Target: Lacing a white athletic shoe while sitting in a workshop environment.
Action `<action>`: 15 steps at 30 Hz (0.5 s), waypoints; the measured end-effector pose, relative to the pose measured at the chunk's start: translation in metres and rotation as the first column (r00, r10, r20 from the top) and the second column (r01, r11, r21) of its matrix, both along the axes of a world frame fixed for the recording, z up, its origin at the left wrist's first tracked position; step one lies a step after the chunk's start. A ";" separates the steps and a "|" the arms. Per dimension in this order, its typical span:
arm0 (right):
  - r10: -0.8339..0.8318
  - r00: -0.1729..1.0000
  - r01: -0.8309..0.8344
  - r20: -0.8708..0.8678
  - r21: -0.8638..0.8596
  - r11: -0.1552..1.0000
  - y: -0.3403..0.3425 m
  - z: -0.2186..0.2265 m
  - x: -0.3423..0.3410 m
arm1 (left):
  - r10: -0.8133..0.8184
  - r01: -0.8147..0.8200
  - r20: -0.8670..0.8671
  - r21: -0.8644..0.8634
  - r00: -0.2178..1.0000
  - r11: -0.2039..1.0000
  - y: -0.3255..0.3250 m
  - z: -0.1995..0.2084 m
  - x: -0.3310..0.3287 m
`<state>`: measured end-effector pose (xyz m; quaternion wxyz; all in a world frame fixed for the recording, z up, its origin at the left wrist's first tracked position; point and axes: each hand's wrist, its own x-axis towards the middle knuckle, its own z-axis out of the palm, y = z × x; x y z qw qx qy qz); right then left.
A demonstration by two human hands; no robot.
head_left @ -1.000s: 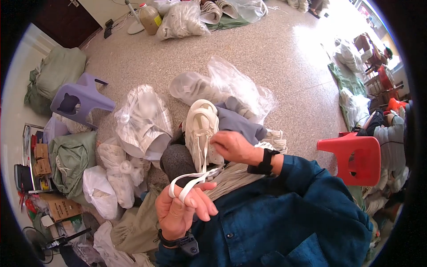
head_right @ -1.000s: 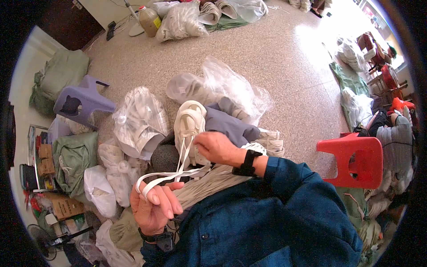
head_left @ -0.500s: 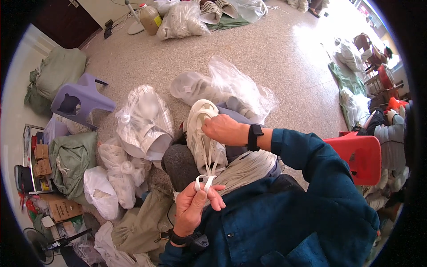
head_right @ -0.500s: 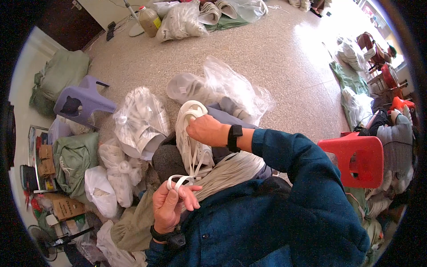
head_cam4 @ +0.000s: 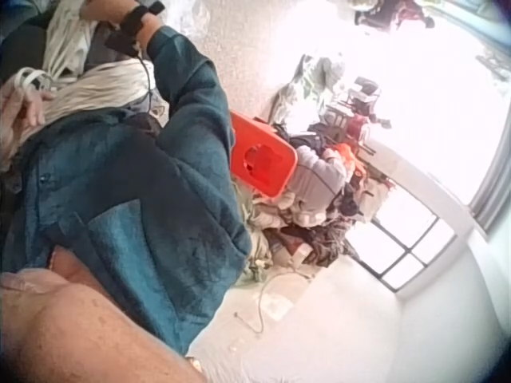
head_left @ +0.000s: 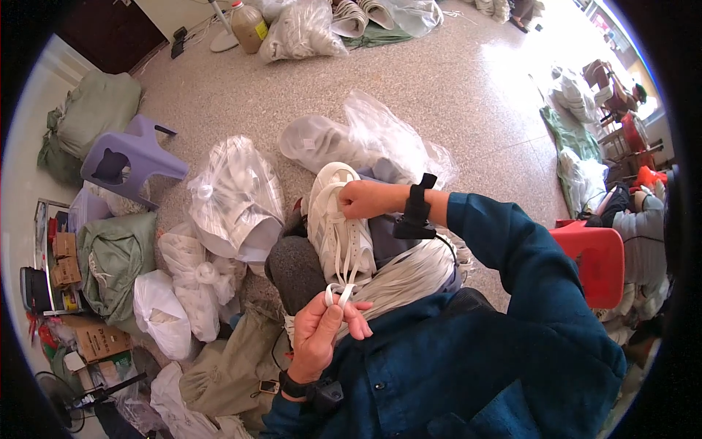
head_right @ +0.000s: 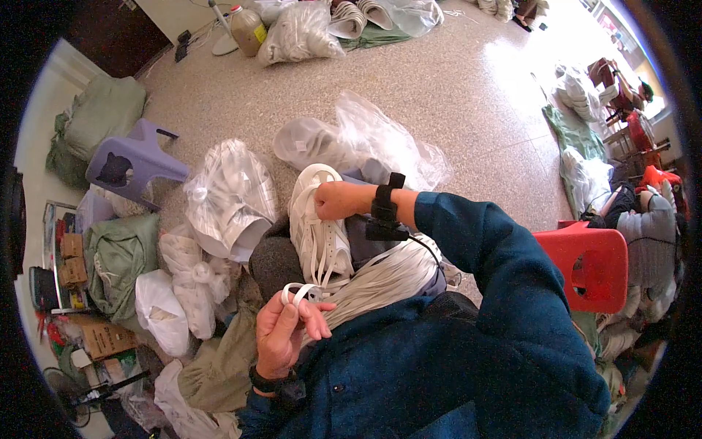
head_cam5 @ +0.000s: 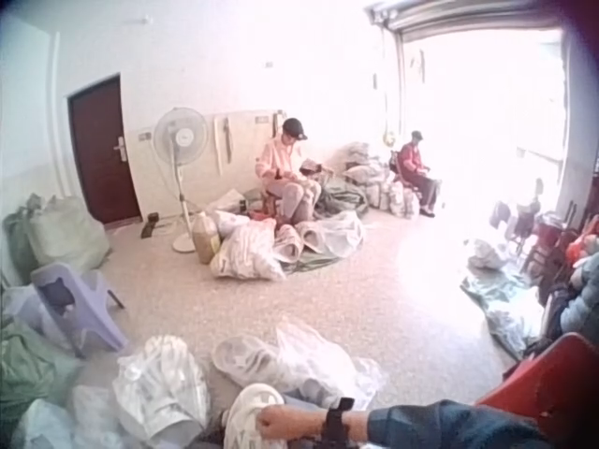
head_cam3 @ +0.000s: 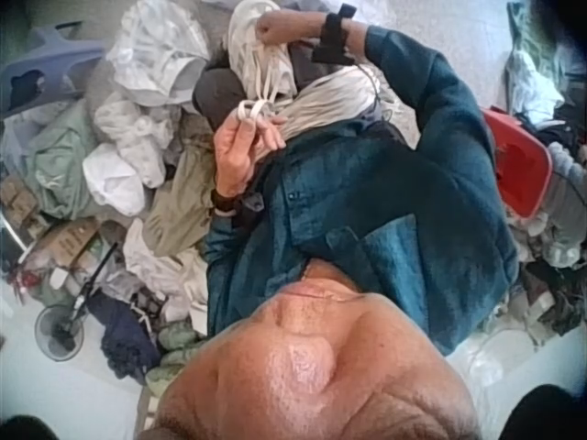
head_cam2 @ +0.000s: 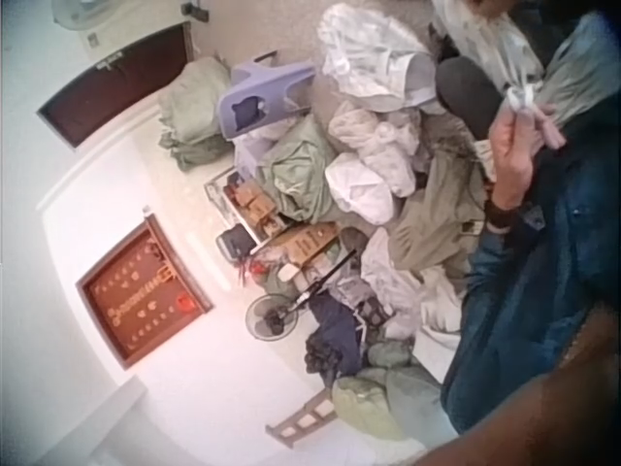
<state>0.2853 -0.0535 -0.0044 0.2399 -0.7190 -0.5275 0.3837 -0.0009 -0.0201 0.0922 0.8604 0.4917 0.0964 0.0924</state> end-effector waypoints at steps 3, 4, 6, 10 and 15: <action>-0.032 0.998 0.033 0.062 -0.011 0.999 0.000 0.001 -0.006 | 0.010 -0.009 -0.033 0.032 0.999 0.999 -0.002 -0.004 0.000; -0.059 0.996 0.054 0.070 0.067 0.996 -0.004 0.001 -0.010 | 0.015 -0.014 -0.033 0.032 0.999 0.999 -0.003 -0.006 0.000; -0.084 0.993 0.072 0.078 0.143 0.987 -0.008 0.004 -0.018 | -0.007 0.008 -0.051 0.025 0.999 1.000 -0.004 -0.009 -0.003; -0.152 0.978 0.084 0.140 0.405 0.911 -0.009 0.001 -0.029 | -0.005 0.006 -0.054 0.015 0.999 1.000 -0.005 -0.011 -0.003; -0.008 0.779 -0.242 0.627 0.312 0.919 0.000 -0.003 -0.045 | 0.002 -0.001 -0.124 0.005 0.992 1.000 -0.004 -0.016 -0.006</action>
